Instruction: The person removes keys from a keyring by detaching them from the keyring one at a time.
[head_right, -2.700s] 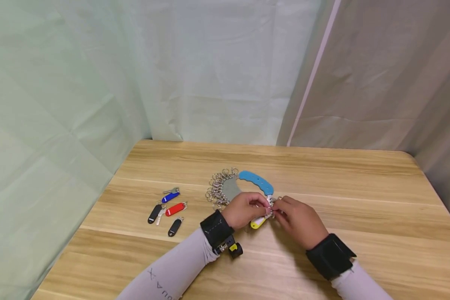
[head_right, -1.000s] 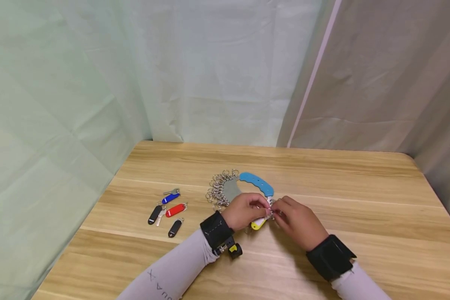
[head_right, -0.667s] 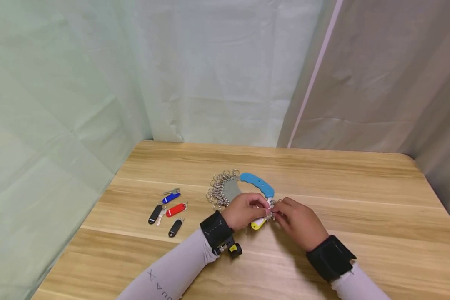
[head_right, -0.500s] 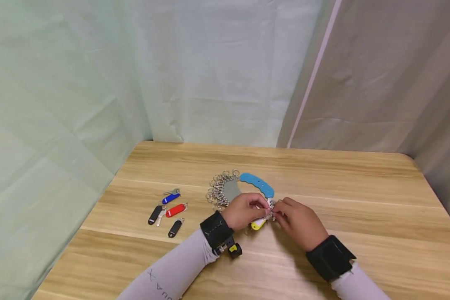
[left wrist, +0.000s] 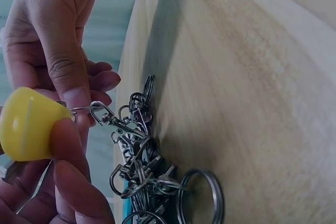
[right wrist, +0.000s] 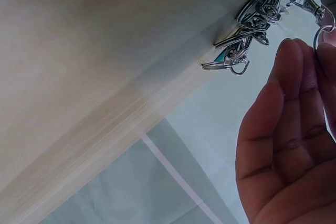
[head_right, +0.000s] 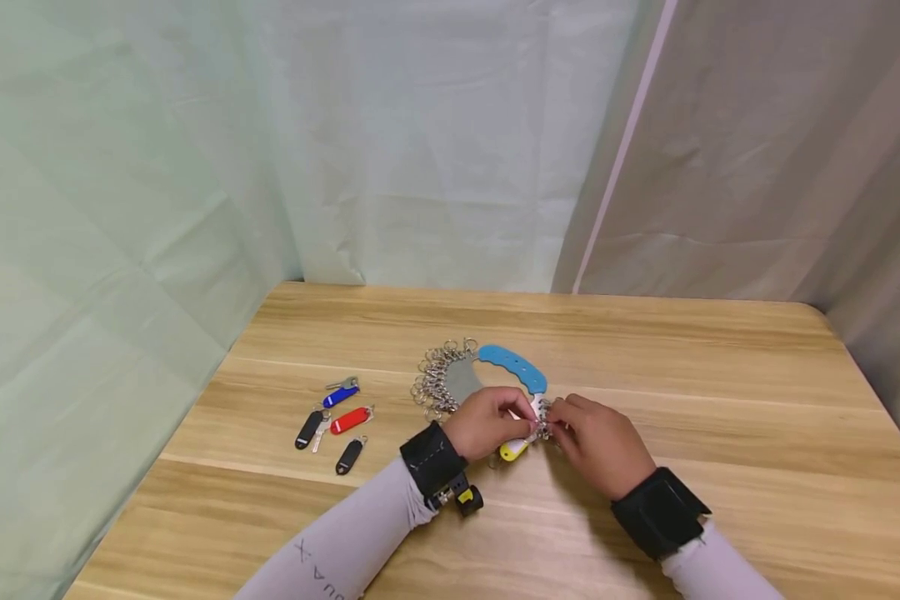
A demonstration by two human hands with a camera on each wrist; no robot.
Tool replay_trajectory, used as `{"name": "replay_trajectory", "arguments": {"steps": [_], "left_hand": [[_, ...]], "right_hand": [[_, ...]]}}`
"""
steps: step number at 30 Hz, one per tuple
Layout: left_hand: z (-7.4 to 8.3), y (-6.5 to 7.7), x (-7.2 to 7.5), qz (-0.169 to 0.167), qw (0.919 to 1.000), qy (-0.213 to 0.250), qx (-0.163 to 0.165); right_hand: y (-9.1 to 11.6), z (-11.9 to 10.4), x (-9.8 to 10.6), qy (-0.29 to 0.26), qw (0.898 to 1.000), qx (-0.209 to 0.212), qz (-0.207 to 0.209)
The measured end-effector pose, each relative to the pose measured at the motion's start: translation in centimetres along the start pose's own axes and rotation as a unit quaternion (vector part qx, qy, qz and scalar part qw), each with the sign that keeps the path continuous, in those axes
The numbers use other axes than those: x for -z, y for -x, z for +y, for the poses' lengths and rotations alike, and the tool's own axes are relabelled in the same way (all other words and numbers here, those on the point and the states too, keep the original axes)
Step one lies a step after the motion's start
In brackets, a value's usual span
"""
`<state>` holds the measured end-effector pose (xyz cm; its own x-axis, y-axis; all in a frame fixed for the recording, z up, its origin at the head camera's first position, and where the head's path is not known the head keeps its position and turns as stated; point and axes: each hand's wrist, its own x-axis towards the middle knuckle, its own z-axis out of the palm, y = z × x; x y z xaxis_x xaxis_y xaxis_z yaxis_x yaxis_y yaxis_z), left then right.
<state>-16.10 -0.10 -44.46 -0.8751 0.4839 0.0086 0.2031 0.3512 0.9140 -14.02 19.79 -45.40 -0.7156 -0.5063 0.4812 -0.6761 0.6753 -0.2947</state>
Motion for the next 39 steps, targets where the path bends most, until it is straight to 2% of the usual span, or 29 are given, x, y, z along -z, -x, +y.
{"name": "replay_trajectory", "arguments": {"steps": [7,12,19,27,39], "left_hand": [[0.05,0.02,0.14,-0.003,0.9999,-0.012,0.01],[0.06,0.03,0.07,0.0,0.9999,0.001,0.012],[0.05,-0.08,-0.06,0.009,0.9997,0.02,0.009],[0.04,-0.15,-0.05,0.009,0.9985,0.049,0.021],[-0.01,-0.09,0.01,0.004,0.9989,0.045,0.007]], "right_hand": [[-0.05,-0.03,0.04,-0.002,1.0,-0.014,-0.004],[-0.14,-0.11,0.0,-0.005,1.0,-0.022,-0.011],[-0.3,-0.09,-0.04,-0.009,1.0,-0.001,-0.016],[-0.32,-0.04,-0.04,-0.011,1.0,0.016,0.002],[-0.15,-0.07,-0.06,0.005,1.0,0.013,-0.001]]}}
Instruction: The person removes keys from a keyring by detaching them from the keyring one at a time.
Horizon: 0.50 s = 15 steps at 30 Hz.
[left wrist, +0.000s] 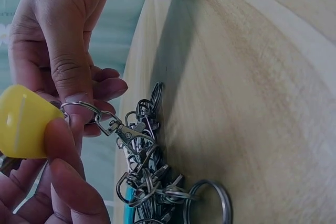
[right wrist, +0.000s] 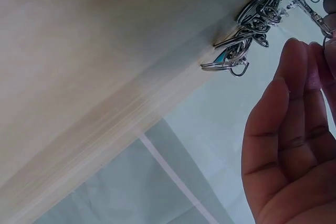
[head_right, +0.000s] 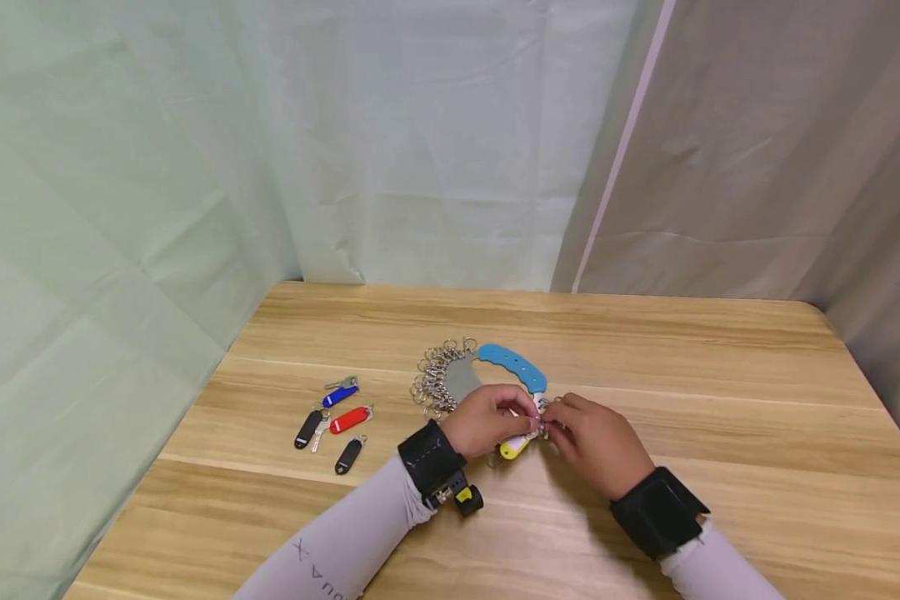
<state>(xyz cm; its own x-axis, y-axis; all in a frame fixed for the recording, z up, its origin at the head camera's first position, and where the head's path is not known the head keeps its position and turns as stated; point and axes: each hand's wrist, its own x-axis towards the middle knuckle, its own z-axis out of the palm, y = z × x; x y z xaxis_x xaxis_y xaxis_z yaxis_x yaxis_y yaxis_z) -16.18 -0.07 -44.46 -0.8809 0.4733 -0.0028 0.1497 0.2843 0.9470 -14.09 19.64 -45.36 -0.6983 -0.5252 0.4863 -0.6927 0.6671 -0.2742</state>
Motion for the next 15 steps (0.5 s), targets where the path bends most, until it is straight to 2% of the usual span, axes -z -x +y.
{"name": "replay_trajectory", "arguments": {"steps": [15], "left_hand": [[-0.16,0.09,-0.06,-0.011,0.9998,0.004,-0.014]], "right_hand": [[0.09,0.15,-0.16,0.003,1.0,-0.023,-0.021]]}}
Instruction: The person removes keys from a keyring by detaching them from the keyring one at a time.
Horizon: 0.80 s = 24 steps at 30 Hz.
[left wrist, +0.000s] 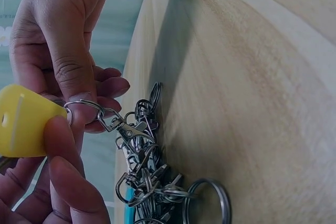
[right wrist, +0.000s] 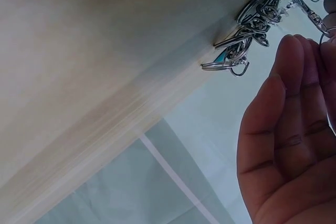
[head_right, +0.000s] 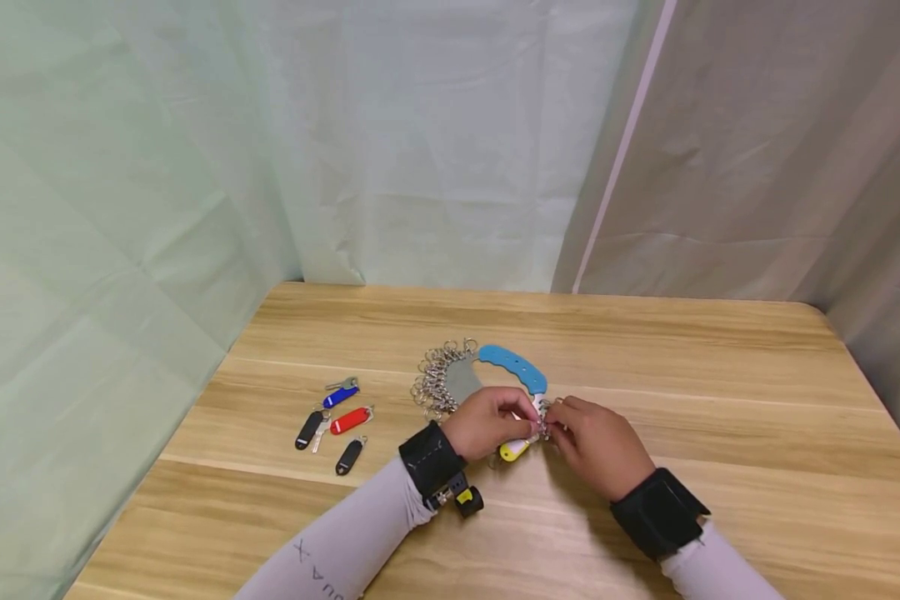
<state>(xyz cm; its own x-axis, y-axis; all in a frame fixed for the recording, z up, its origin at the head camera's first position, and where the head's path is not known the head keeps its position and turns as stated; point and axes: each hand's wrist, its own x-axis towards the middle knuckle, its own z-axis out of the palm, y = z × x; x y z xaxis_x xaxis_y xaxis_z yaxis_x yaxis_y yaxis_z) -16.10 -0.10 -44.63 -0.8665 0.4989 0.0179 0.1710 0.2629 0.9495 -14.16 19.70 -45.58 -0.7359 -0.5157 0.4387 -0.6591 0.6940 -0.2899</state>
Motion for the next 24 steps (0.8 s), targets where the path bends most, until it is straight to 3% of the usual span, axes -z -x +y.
{"name": "replay_trajectory", "arguments": {"steps": [13,24], "left_hand": [[0.13,0.01,0.06,-0.006,0.9999,-0.01,-0.01],[0.1,-0.02,0.21,-0.019,0.9993,-0.032,0.003]], "right_hand": [[0.11,-0.06,0.06,-0.009,1.0,-0.006,-0.003],[0.01,-0.2,0.06,-0.008,1.0,-0.005,-0.007]]}}
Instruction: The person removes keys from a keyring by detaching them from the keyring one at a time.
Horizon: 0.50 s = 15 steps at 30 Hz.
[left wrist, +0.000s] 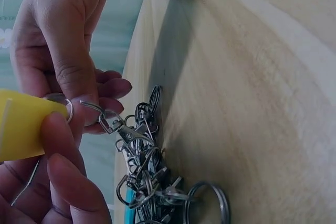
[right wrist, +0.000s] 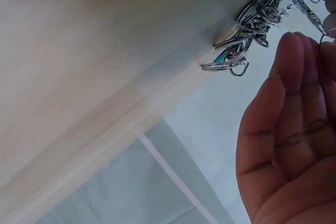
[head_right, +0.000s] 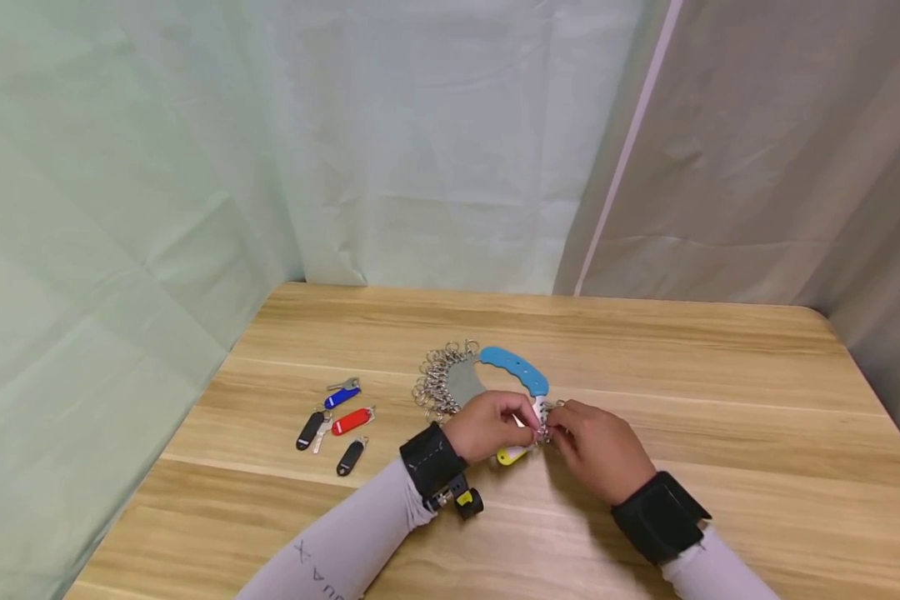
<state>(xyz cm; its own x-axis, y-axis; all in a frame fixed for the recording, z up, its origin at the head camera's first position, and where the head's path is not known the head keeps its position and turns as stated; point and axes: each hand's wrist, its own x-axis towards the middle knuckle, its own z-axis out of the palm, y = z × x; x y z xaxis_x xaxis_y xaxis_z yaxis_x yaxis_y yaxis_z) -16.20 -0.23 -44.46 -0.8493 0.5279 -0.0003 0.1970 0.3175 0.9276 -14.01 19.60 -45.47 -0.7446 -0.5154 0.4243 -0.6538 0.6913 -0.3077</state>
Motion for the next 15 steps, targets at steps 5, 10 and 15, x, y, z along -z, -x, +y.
{"name": "replay_trajectory", "arguments": {"steps": [5,10,15], "left_hand": [[0.04,0.0,-0.04,0.002,1.0,-0.005,0.0],[0.01,-0.01,-0.05,0.012,0.9999,-0.008,0.0],[-0.12,-0.11,-0.13,0.018,0.9998,-0.007,0.011]], "right_hand": [[-0.03,0.01,0.03,0.0,1.0,-0.005,-0.002],[-0.06,-0.1,0.1,-0.005,1.0,-0.016,0.001],[0.0,-0.04,0.07,-0.006,1.0,-0.021,-0.002]]}}
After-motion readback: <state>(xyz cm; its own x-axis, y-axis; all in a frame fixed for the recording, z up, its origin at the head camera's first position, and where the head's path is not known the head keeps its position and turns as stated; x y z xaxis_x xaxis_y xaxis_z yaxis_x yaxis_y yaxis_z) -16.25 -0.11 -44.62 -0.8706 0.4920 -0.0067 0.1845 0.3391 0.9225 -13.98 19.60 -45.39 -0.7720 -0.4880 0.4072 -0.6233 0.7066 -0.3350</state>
